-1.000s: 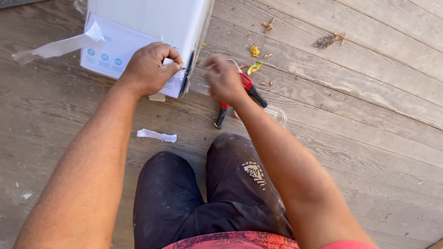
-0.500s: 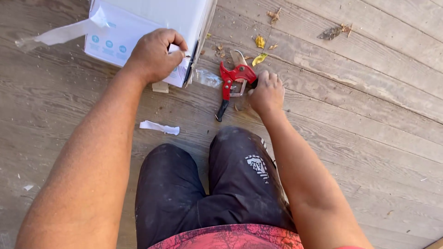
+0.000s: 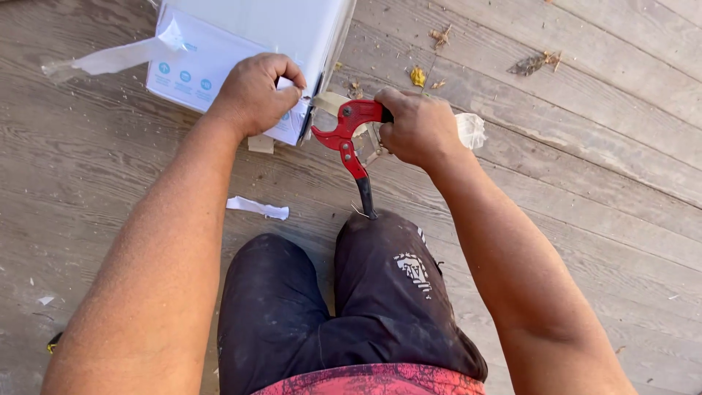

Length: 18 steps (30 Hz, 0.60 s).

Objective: Unpacking a long white component from a plastic-wrapped box on a wooden deck.

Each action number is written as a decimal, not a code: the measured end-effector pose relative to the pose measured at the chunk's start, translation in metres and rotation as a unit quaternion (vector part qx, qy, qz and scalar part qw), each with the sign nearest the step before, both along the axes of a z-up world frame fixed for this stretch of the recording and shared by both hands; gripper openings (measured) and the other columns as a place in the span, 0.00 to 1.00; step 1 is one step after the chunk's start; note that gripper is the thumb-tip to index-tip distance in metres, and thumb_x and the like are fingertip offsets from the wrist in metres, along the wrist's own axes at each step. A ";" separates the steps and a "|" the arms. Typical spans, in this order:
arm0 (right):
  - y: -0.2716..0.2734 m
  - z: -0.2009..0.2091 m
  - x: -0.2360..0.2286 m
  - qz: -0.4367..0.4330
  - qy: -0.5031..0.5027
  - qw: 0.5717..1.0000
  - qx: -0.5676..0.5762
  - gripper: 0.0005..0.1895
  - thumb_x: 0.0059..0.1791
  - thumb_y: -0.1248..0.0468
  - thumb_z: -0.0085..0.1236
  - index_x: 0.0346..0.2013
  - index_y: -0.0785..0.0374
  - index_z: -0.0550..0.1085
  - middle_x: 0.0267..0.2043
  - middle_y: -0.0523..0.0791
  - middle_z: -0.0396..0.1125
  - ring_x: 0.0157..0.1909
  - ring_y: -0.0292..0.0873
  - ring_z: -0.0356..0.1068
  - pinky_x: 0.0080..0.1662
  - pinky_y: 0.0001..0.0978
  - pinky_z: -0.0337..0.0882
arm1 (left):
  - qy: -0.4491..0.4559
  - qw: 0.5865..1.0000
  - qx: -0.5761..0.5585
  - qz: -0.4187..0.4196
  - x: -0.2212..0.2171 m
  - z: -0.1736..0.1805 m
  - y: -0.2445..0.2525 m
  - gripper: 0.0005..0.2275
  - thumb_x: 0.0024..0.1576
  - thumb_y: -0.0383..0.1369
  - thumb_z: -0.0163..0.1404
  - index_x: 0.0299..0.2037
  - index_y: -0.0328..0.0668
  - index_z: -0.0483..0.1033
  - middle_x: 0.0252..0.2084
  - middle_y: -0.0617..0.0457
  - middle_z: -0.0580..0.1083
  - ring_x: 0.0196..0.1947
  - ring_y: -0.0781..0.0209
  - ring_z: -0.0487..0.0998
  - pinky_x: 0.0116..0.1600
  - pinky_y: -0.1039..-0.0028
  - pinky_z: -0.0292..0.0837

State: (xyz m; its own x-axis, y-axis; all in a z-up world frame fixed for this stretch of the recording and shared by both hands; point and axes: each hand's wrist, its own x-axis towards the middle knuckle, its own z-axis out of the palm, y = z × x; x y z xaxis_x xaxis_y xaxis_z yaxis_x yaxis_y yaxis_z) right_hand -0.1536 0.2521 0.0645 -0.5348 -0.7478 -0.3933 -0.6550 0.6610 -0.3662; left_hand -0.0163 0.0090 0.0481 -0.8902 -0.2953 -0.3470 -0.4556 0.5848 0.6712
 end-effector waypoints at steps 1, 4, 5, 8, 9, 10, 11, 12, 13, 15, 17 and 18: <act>0.000 -0.002 -0.002 0.003 -0.001 1.000 -0.002 0.20 0.43 0.60 0.55 0.51 0.53 0.78 0.41 0.45 0.77 0.34 0.55 0.74 0.34 0.46 0.71 | -0.001 1.000 -0.002 0.003 -0.001 -0.003 -0.002 0.03 0.56 0.26 0.56 0.35 0.47 0.79 0.39 0.57 0.79 0.37 0.60 0.77 0.45 0.66 0.74; 0.000 -0.009 0.000 0.008 0.012 1.000 0.011 0.18 0.45 0.59 0.55 0.50 0.53 0.77 0.42 0.44 0.75 0.37 0.53 0.74 0.37 0.45 0.72 | 0.015 1.000 -0.015 -0.014 0.007 -0.007 -0.002 0.02 0.55 0.28 0.55 0.35 0.45 0.80 0.39 0.55 0.79 0.38 0.55 0.77 0.45 0.63 0.72; -0.001 -0.010 -0.001 0.015 0.020 1.000 -0.005 0.18 0.45 0.60 0.57 0.50 0.53 0.78 0.40 0.44 0.76 0.34 0.52 0.74 0.35 0.45 0.72 | 0.027 0.999 -0.011 -0.017 0.005 -0.007 -0.002 0.02 0.54 0.27 0.55 0.35 0.45 0.80 0.39 0.54 0.79 0.37 0.56 0.77 0.44 0.64 0.72; -0.008 -0.004 -0.013 0.030 0.031 0.999 0.010 0.17 0.46 0.61 0.57 0.50 0.52 0.78 0.40 0.43 0.77 0.32 0.50 0.75 0.32 0.44 0.72 | 0.034 0.999 -0.005 -0.018 -0.001 -0.005 -0.002 0.02 0.54 0.26 0.56 0.34 0.45 0.80 0.38 0.55 0.79 0.36 0.58 0.77 0.44 0.65 0.73; -0.012 -0.001 -0.014 0.046 0.023 0.998 0.043 0.16 0.47 0.60 0.56 0.49 0.50 0.78 0.41 0.43 0.77 0.31 0.49 0.75 0.31 0.43 0.73 | 0.020 1.000 -0.001 -0.010 0.002 -0.004 -0.001 0.02 0.54 0.26 0.57 0.34 0.45 0.80 0.38 0.56 0.79 0.36 0.59 0.77 0.44 0.66 0.74; -0.016 0.000 -0.018 0.046 0.023 0.998 0.041 0.16 0.47 0.60 0.56 0.49 0.50 0.78 0.41 0.43 0.77 0.31 0.49 0.75 0.31 0.43 0.73 | 0.020 1.000 -0.003 -0.011 0.000 -0.004 -0.004 0.02 0.54 0.26 0.57 0.34 0.45 0.80 0.38 0.56 0.79 0.36 0.59 0.77 0.44 0.66 0.74; -0.018 0.002 -0.019 0.072 0.029 0.995 0.059 0.12 0.51 0.58 0.55 0.48 0.48 0.78 0.40 0.42 0.77 0.29 0.47 0.74 0.29 0.41 0.71 | 0.030 0.999 -0.003 -0.013 0.001 -0.004 -0.003 0.02 0.54 0.26 0.57 0.34 0.45 0.80 0.38 0.56 0.79 0.36 0.59 0.77 0.44 0.66 0.74; -0.019 0.003 -0.020 0.098 0.034 0.992 0.076 0.08 0.54 0.56 0.54 0.47 0.46 0.78 0.40 0.41 0.77 0.27 0.45 0.74 0.27 0.39 0.69 | 0.039 0.999 -0.003 -0.015 0.003 -0.005 -0.002 0.02 0.55 0.26 0.56 0.35 0.45 0.80 0.38 0.56 0.79 0.36 0.60 0.77 0.44 0.66 0.74; -0.019 0.003 -0.020 0.099 0.034 0.992 0.076 0.08 0.54 0.56 0.54 0.47 0.46 0.78 0.40 0.41 0.77 0.27 0.45 0.74 0.27 0.39 0.69 | 0.039 0.999 -0.003 -0.014 0.003 -0.005 -0.001 0.02 0.55 0.26 0.56 0.35 0.45 0.80 0.38 0.56 0.79 0.36 0.60 0.77 0.44 0.66 0.74; -0.021 0.001 -0.020 0.082 0.018 0.996 0.039 0.15 0.46 0.60 0.60 0.47 0.50 0.79 0.40 0.43 0.77 0.30 0.49 0.75 0.31 0.43 0.71 | 0.030 1.000 0.000 -0.006 0.002 -0.003 -0.002 0.03 0.54 0.26 0.56 0.34 0.45 0.80 0.38 0.56 0.78 0.35 0.60 0.76 0.43 0.67 0.73; -0.027 -0.003 -0.021 0.085 -0.005 0.995 0.044 0.14 0.47 0.61 0.58 0.47 0.50 0.78 0.40 0.43 0.77 0.32 0.50 0.75 0.32 0.44 0.71 | 0.042 0.999 -0.008 -0.013 0.003 -0.009 -0.004 0.03 0.53 0.26 0.56 0.34 0.44 0.80 0.38 0.55 0.78 0.35 0.59 0.76 0.43 0.66 0.73; -0.029 -0.005 -0.020 0.086 -0.031 0.994 0.052 0.13 0.47 0.62 0.56 0.47 0.50 0.78 0.41 0.43 0.77 0.33 0.50 0.74 0.32 0.45 0.71 | 0.053 0.998 -0.012 -0.020 0.004 -0.012 -0.004 0.03 0.52 0.26 0.56 0.34 0.44 0.81 0.37 0.55 0.79 0.35 0.57 0.77 0.42 0.66 0.73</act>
State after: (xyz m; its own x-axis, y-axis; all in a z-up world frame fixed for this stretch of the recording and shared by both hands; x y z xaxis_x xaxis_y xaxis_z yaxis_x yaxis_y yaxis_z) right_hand -0.1736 0.2233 0.0596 -0.3747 -0.7794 -0.5021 -0.7401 0.5776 -0.3444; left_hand -0.0126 0.0054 0.0358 -0.9329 -0.2657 -0.2433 -0.3585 0.6184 0.6993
